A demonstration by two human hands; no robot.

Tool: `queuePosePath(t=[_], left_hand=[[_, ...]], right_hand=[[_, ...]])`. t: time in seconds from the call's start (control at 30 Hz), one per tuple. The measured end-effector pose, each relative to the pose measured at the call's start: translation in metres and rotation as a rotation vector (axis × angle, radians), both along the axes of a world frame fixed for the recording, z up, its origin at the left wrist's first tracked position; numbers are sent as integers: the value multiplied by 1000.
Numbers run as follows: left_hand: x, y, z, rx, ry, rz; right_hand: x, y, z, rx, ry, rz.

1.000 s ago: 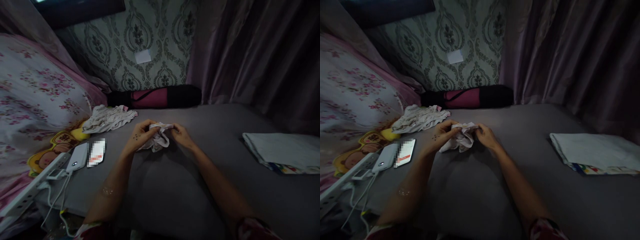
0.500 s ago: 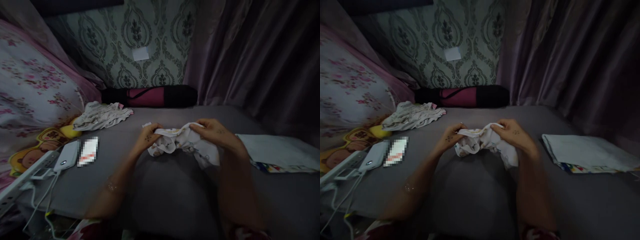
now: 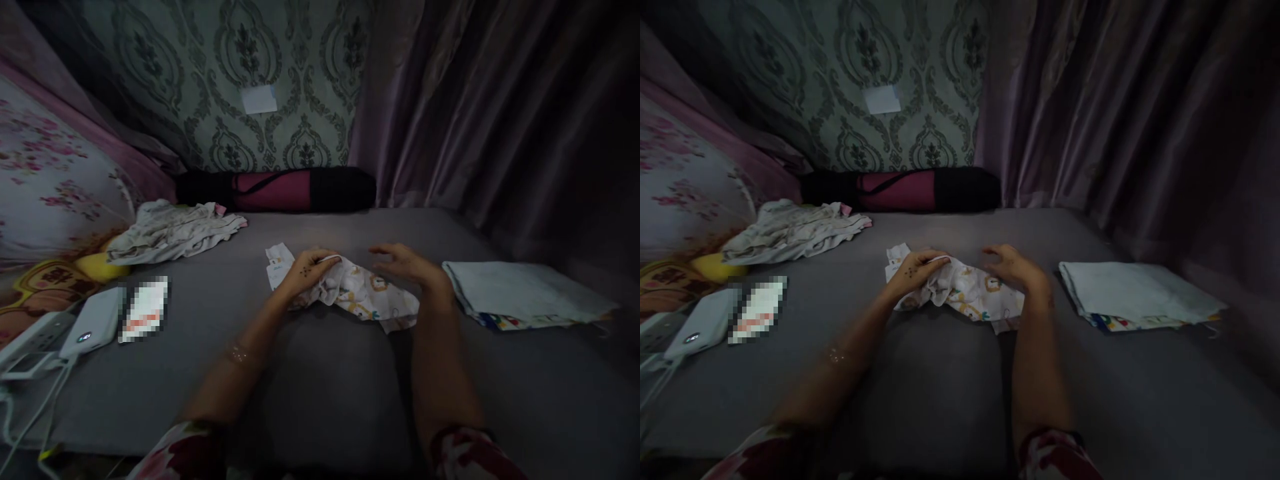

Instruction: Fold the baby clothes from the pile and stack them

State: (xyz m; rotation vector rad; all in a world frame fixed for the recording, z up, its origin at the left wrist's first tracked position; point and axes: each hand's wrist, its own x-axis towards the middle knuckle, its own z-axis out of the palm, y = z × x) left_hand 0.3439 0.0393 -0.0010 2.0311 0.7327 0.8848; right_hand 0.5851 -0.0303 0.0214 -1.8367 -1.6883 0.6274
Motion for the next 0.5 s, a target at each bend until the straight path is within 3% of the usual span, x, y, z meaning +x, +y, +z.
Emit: queuePosePath(t=[0.1, 0.2, 0.37, 0.5], left_hand=[[3, 3, 2, -35, -1, 48], [4, 4, 4, -166, -34, 67], [3, 7, 0, -343, -34, 64], [0, 14, -9, -385, -80, 97]], right_hand=[[-19, 2, 8, 67, 133, 241], [-36, 9, 10, 79, 159, 369], [-45, 22, -4, 81, 187, 398], [-42, 18, -2, 52, 205, 337]])
